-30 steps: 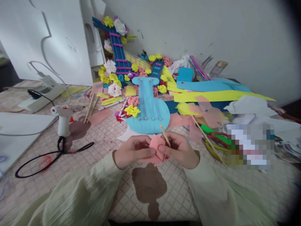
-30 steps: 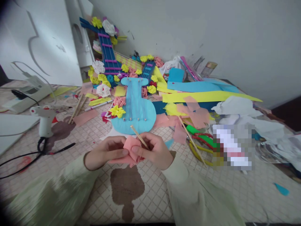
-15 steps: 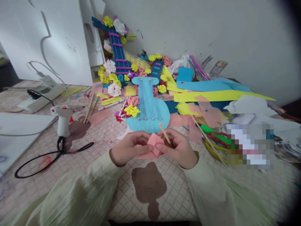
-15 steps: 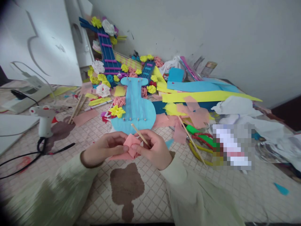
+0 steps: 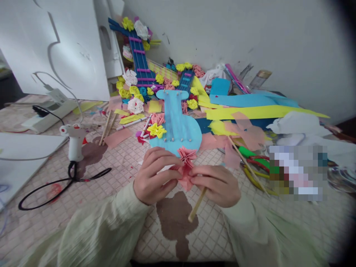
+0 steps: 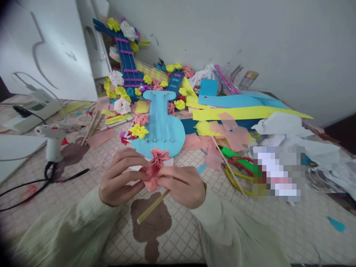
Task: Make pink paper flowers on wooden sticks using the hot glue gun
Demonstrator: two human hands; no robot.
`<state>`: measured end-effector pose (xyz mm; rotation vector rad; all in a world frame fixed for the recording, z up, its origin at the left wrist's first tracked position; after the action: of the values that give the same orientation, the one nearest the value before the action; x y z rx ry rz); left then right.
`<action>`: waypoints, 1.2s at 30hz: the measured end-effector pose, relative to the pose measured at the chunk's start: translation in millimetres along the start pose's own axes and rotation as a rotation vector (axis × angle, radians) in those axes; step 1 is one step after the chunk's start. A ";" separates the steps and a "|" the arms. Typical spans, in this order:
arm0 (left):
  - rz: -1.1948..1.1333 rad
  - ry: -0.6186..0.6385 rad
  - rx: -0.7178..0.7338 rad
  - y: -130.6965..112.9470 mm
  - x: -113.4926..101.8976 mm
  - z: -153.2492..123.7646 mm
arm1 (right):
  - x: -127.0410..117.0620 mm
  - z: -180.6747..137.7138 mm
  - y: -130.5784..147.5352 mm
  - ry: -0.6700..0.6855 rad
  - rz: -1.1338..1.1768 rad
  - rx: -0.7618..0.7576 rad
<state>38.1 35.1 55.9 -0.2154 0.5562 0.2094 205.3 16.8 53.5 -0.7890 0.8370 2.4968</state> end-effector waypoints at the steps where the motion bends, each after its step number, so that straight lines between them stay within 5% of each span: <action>1: 0.031 -0.006 -0.004 0.4 0.0 -0.7 | -0.2 0.0 1.0 0.011 -0.020 -0.018; 14: 0.136 0.151 0.001 9.2 3.7 -3.1 | 4.7 -0.6 -0.7 0.088 -0.095 -0.067; 22: -0.062 0.274 -0.101 12.7 9.4 -3.4 | 13.6 1.1 -12.1 0.154 0.315 0.229; 32: -0.907 0.347 -0.723 18.3 22.2 -9.6 | 20.5 -1.3 -22.1 0.219 0.631 0.717; 36: -1.022 0.397 -0.966 24.1 24.6 -18.6 | 24.5 -2.3 -27.2 0.224 0.638 0.806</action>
<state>43.1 56.8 23.7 -1.4591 0.6357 -0.6011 201.4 40.0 25.4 -0.5520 2.2604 2.1878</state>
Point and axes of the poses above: each hand's wrist, its own z-axis towards the middle knuckle, its own x-axis out of the palm, y = z × x, the point moved 3 cm from there along z, towards the middle knuckle, and after that the axes turned 10 degrees about x, right-handed, at the moved point
